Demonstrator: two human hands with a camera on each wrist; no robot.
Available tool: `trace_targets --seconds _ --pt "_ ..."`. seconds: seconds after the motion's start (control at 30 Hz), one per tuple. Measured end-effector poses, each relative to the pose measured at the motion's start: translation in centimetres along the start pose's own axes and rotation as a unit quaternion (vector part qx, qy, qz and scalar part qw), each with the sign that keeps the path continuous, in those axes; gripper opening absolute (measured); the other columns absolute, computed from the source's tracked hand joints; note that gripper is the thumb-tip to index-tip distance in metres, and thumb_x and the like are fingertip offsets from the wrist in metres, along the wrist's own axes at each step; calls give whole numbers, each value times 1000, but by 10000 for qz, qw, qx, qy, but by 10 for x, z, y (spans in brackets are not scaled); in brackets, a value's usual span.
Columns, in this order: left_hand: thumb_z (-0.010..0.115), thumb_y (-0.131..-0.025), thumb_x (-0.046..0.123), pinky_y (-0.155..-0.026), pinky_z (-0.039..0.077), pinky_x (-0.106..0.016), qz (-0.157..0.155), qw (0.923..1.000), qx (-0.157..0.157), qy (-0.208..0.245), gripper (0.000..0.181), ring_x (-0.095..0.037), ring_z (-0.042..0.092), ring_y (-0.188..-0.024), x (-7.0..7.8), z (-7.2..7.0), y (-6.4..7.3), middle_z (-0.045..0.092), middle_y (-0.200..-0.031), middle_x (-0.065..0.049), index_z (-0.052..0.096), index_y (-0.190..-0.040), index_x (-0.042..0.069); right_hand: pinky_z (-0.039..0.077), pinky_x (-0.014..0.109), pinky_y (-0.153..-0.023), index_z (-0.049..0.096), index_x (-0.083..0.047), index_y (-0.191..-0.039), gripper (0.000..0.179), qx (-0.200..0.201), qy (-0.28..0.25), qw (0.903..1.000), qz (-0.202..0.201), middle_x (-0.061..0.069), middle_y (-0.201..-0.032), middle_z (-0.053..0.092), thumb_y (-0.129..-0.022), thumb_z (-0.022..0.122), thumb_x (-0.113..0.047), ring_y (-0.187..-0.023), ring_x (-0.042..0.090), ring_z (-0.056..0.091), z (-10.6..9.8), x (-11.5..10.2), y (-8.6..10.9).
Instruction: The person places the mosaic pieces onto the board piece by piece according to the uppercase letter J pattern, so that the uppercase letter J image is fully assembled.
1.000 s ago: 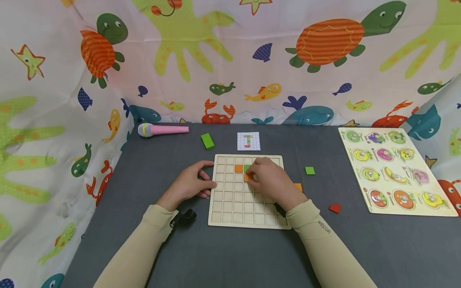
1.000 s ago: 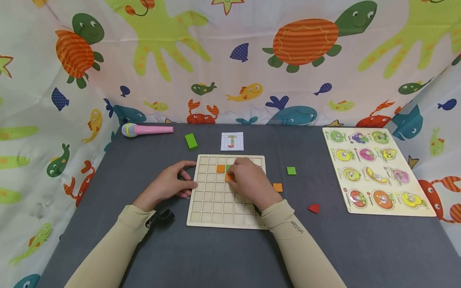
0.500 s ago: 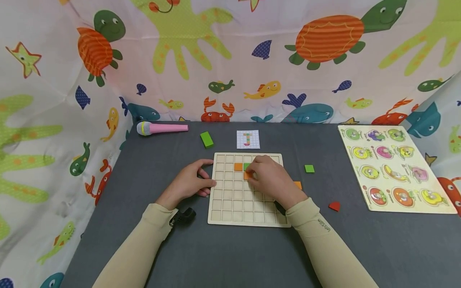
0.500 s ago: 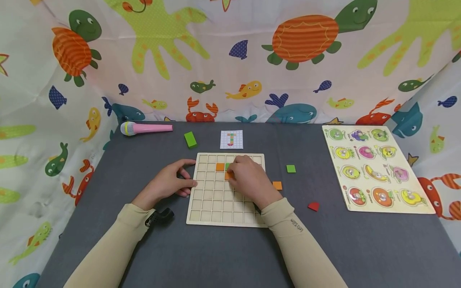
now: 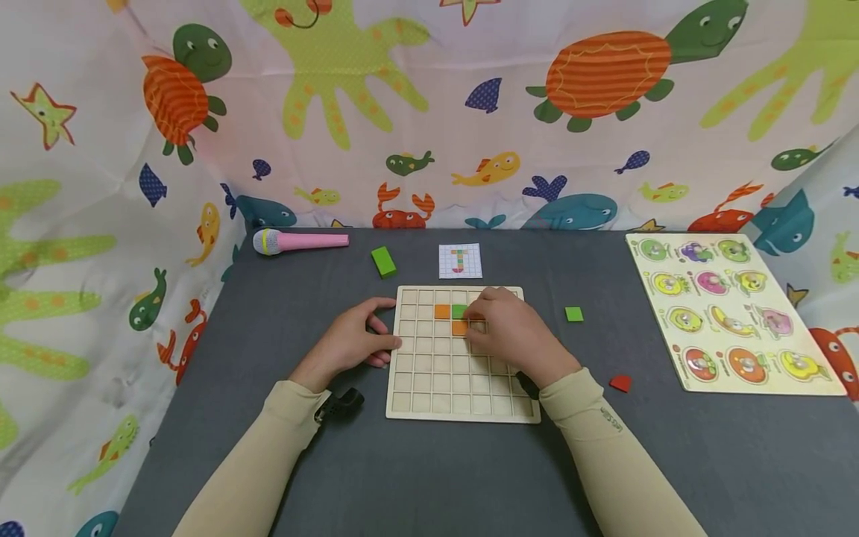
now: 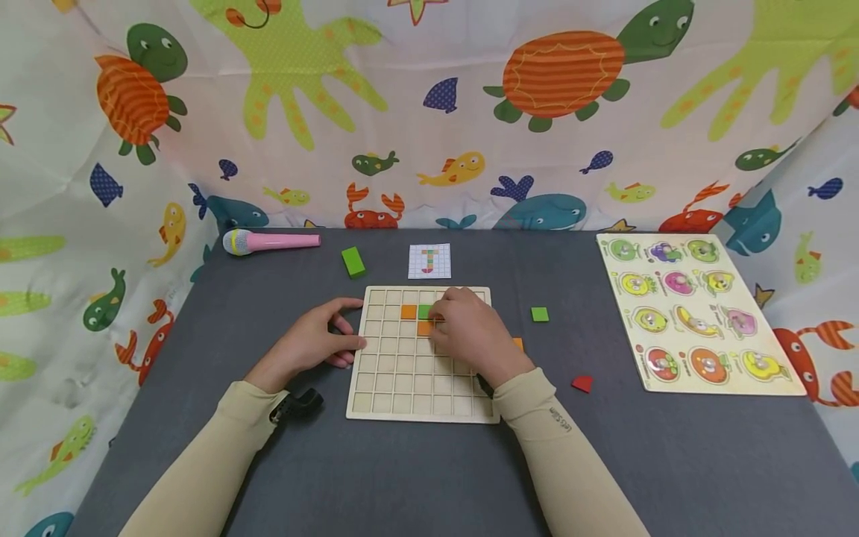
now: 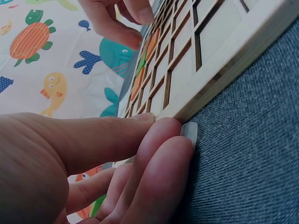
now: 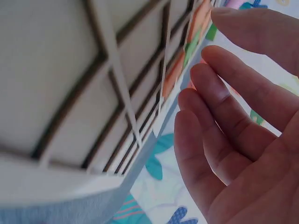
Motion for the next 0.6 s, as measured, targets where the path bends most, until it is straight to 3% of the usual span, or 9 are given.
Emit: trace_targets --seconds 0.17,0.6 --pt "88 -92 15 -66 69 -36 13 10000 -6 -65 77 -22 77 -71 0 2 -2 63 -115 -16 51 -158 24 59 53 -105 81 -6 -121 31 -61 -141 9992 374 12 -123 73 -96 82 -23 -120 34 67 -13 27 13" --pt "89 -91 16 -67 69 -36 -82 9998 83 -170 78 -23 77 -71 -2 1 -2 63 -112 -16 49 -159 25 54 65 -110 76 -7 -132 39 102 -400 9878 1499 17 -133 68 -98 82 -23 -127 41 62 -55 122 62"
Point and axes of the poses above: each hand's wrist, its own y-axis away from the middle knuckle, its own z-axis out of the palm, x = y × z, the point moved 10 cm from there along -y, towards the middle knuckle
